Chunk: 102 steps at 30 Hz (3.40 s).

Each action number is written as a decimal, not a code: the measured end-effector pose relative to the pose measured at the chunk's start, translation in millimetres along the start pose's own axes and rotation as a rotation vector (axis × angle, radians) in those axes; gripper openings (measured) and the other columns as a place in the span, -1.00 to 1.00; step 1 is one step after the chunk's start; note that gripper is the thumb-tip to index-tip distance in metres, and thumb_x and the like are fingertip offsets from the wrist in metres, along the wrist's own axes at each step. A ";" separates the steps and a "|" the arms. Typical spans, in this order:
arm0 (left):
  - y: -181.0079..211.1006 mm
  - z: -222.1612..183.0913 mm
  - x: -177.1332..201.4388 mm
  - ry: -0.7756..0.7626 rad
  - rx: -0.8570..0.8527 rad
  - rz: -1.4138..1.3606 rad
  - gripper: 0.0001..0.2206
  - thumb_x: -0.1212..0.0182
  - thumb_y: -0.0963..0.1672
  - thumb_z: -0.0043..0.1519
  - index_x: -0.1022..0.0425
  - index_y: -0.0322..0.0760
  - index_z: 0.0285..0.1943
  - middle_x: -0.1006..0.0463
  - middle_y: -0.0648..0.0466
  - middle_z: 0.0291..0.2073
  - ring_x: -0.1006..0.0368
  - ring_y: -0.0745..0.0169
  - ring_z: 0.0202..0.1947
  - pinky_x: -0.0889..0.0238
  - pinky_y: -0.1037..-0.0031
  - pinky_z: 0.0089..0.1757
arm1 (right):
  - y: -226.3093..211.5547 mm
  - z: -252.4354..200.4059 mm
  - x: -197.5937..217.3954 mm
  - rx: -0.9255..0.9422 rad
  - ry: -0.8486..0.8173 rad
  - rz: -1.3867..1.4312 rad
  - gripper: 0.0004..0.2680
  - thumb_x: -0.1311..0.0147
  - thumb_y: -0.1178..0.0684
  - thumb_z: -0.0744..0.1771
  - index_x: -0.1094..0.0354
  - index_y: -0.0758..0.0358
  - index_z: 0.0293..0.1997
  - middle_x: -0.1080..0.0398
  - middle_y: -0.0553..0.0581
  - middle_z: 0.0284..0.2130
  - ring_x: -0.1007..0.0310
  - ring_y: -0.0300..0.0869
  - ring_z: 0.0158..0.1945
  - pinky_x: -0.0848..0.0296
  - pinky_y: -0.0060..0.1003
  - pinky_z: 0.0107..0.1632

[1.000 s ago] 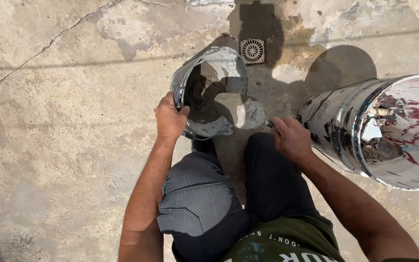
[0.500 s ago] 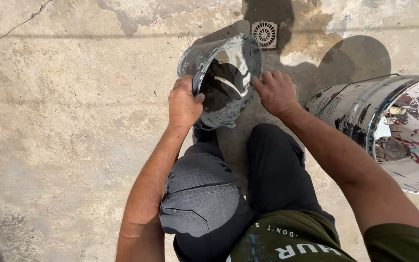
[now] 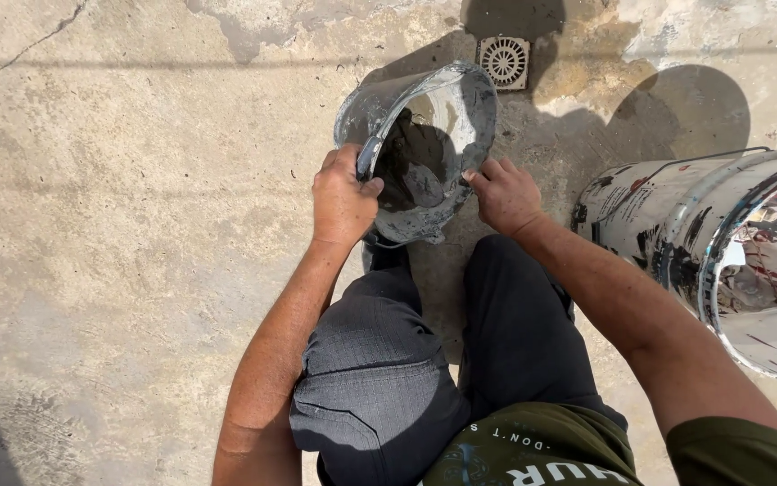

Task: Applying and smoothing cement into a wall-floor joint using a trowel and hands.

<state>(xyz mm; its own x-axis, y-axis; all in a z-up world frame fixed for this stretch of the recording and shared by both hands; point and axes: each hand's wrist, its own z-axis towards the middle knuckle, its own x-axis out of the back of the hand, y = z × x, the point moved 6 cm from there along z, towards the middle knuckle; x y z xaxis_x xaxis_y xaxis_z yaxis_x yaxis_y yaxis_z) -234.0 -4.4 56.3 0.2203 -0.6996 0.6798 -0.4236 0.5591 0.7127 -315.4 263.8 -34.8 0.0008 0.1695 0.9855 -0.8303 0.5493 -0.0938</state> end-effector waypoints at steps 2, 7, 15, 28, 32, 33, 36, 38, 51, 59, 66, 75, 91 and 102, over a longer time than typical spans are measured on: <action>1.8 -1.1 0.6 -0.004 0.004 -0.001 -0.64 -0.49 -0.20 0.03 -0.52 -0.26 0.00 -0.55 -0.07 -0.26 -0.61 -0.26 -0.19 -0.48 0.03 -0.11 | -2.7 -2.7 -5.1 -0.024 0.001 0.026 -0.90 -0.07 -0.03 0.39 -0.48 0.04 -0.09 -0.29 0.05 -0.32 -0.37 -0.03 -0.30 -0.39 -0.18 -0.41; 2.1 0.6 6.5 -0.012 0.017 -0.003 -0.66 -0.49 -0.21 0.04 -0.53 -0.24 -0.01 -0.55 -0.05 -0.27 -0.62 -0.22 -0.19 -0.49 0.06 -0.11 | -6.5 -0.3 -14.5 -0.111 -0.019 0.204 -0.85 -0.15 -0.06 0.33 -0.48 -0.05 -0.04 -0.31 -0.01 -0.30 -0.43 -0.05 -0.22 -0.49 -0.16 -0.40; -4.8 2.1 21.0 0.014 0.098 -0.123 -0.71 -0.46 -0.23 0.08 -0.53 -0.29 -0.03 -0.54 -0.11 -0.33 -0.61 -0.22 -0.21 -0.49 0.18 -0.15 | -22.1 -13.7 -15.3 -0.415 -0.106 0.717 -0.74 -0.21 0.14 0.33 -0.45 0.10 0.16 -0.36 0.07 -0.24 -0.47 0.12 -0.20 -0.59 0.03 -0.28; -3.8 2.2 21.1 0.033 0.105 -0.112 -0.73 -0.45 -0.23 0.07 -0.54 -0.31 -0.07 -0.53 -0.12 -0.35 -0.59 -0.25 -0.24 -0.47 0.08 -0.18 | 1.5 14.4 39.2 0.043 0.213 -0.144 -0.96 -0.08 -0.02 0.38 -0.43 -0.09 -0.16 -0.21 -0.02 -0.32 -0.31 -0.08 -0.26 -0.23 -0.17 -0.25; -5.9 -0.8 21.9 0.023 0.113 -0.096 -0.74 -0.46 -0.22 0.07 -0.54 -0.29 -0.09 -0.54 -0.09 -0.35 -0.60 -0.20 -0.25 -0.49 0.11 -0.18 | 5.5 21.5 41.3 0.092 0.196 -0.168 -0.91 -0.06 0.06 0.34 -0.46 -0.03 -0.13 -0.22 0.03 -0.32 -0.30 -0.02 -0.29 -0.21 -0.12 -0.28; -2.3 2.4 20.8 0.018 0.101 -0.089 -0.75 -0.45 -0.22 0.08 -0.54 -0.28 -0.09 -0.55 -0.09 -0.34 -0.60 -0.20 -0.25 -0.49 0.11 -0.18 | 11.4 22.9 40.0 0.111 0.223 -0.188 -0.90 -0.06 0.09 0.33 -0.46 -0.04 -0.13 -0.20 0.04 -0.33 -0.28 -0.02 -0.30 -0.19 -0.13 -0.29; -3.6 -0.8 15.1 0.030 0.087 -0.102 -0.72 -0.46 -0.22 0.06 -0.54 -0.29 -0.07 -0.55 -0.08 -0.33 -0.60 -0.23 -0.23 -0.49 0.09 -0.16 | 11.7 24.0 40.5 0.098 0.204 -0.190 -0.86 -0.08 0.08 0.30 -0.47 -0.01 -0.10 -0.23 0.05 -0.32 -0.30 -0.02 -0.30 -0.21 -0.13 -0.29; -5.5 -4.2 17.5 0.026 0.086 -0.095 -0.72 -0.46 -0.22 0.07 -0.53 -0.29 -0.06 -0.54 -0.09 -0.32 -0.60 -0.24 -0.23 -0.49 0.08 -0.16 | 8.9 30.9 41.1 0.101 0.192 -0.179 -0.87 -0.11 0.05 0.28 -0.47 -0.01 -0.13 -0.24 0.05 -0.33 -0.30 -0.01 -0.29 -0.22 -0.11 -0.28; -6.6 -6.2 10.1 0.023 0.064 -0.086 -0.70 -0.46 -0.22 0.07 -0.51 -0.26 -0.04 -0.53 -0.09 -0.30 -0.60 -0.28 -0.20 -0.49 0.07 -0.14 | -5.4 10.2 7.3 -0.047 0.025 -0.110 -0.96 -0.14 0.03 0.31 -0.47 0.04 -0.31 -0.27 0.00 -0.38 -0.31 -0.03 -0.36 -0.25 -0.16 -0.35; -7.5 -4.5 14.3 0.021 0.089 -0.104 -0.73 -0.45 -0.21 0.08 -0.52 -0.24 -0.06 -0.52 -0.07 -0.32 -0.60 -0.24 -0.22 -0.47 0.10 -0.16 | -11.5 6.0 -13.0 -0.240 -0.186 0.211 -0.81 -0.18 0.04 0.24 -0.52 -0.03 -0.10 -0.36 0.01 -0.30 -0.46 0.01 -0.25 -0.50 -0.08 -0.34; -8.1 -2.4 21.5 0.046 0.108 -0.143 -0.80 -0.42 -0.22 0.11 -0.53 -0.26 -0.12 -0.51 -0.10 -0.38 -0.57 -0.25 -0.26 -0.44 0.14 -0.18 | -24.8 -11.0 -51.1 -0.590 -0.252 0.836 -0.73 -0.19 0.20 0.28 -0.50 0.19 0.09 -0.44 0.25 -0.20 -0.49 0.32 -0.10 -0.58 0.17 -0.13; -24.6 -3.8 21.0 0.066 0.202 -0.224 -0.85 -0.39 -0.22 0.15 -0.56 -0.25 -0.15 -0.48 -0.11 -0.45 -0.55 -0.12 -0.37 -0.40 0.20 -0.27 | -33.7 -24.8 -31.2 -0.630 -0.152 1.021 -0.74 -0.25 0.21 0.33 -0.44 0.28 0.14 -0.39 0.29 -0.16 -0.46 0.30 0.00 -0.64 0.22 -0.04; -67.3 2.0 16.1 0.081 0.367 -0.334 -0.89 -0.35 -0.19 0.18 -0.56 -0.22 -0.16 -0.47 -0.03 -0.64 -0.46 0.17 -0.62 -0.36 0.38 -0.50 | -14.4 -54.4 -22.2 -0.780 0.010 1.112 -0.65 -0.22 0.12 0.35 -0.28 0.52 0.22 -0.26 0.58 0.09 -0.24 0.52 0.23 -0.51 0.43 0.18; -74.8 -1.4 14.1 0.106 0.426 -0.355 -0.87 -0.34 -0.18 0.19 -0.57 -0.29 -0.12 -0.61 -0.19 -0.40 -0.62 -0.07 -0.39 -0.55 0.30 -0.43 | -26.3 -16.6 38.3 -0.646 0.104 1.072 -0.84 -0.32 0.10 0.25 -0.33 0.19 -0.43 -0.11 0.04 -0.62 -0.14 -0.32 -0.54 -0.19 -0.29 -0.50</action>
<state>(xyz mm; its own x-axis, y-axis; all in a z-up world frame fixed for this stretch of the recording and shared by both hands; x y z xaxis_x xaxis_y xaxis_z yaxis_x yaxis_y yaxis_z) -198.0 -55.5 12.9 0.4920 -0.7512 0.4400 -0.6195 0.0530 0.7832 -284.3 269.4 3.1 -0.4364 0.8255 0.3580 -0.0162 0.3906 -0.9204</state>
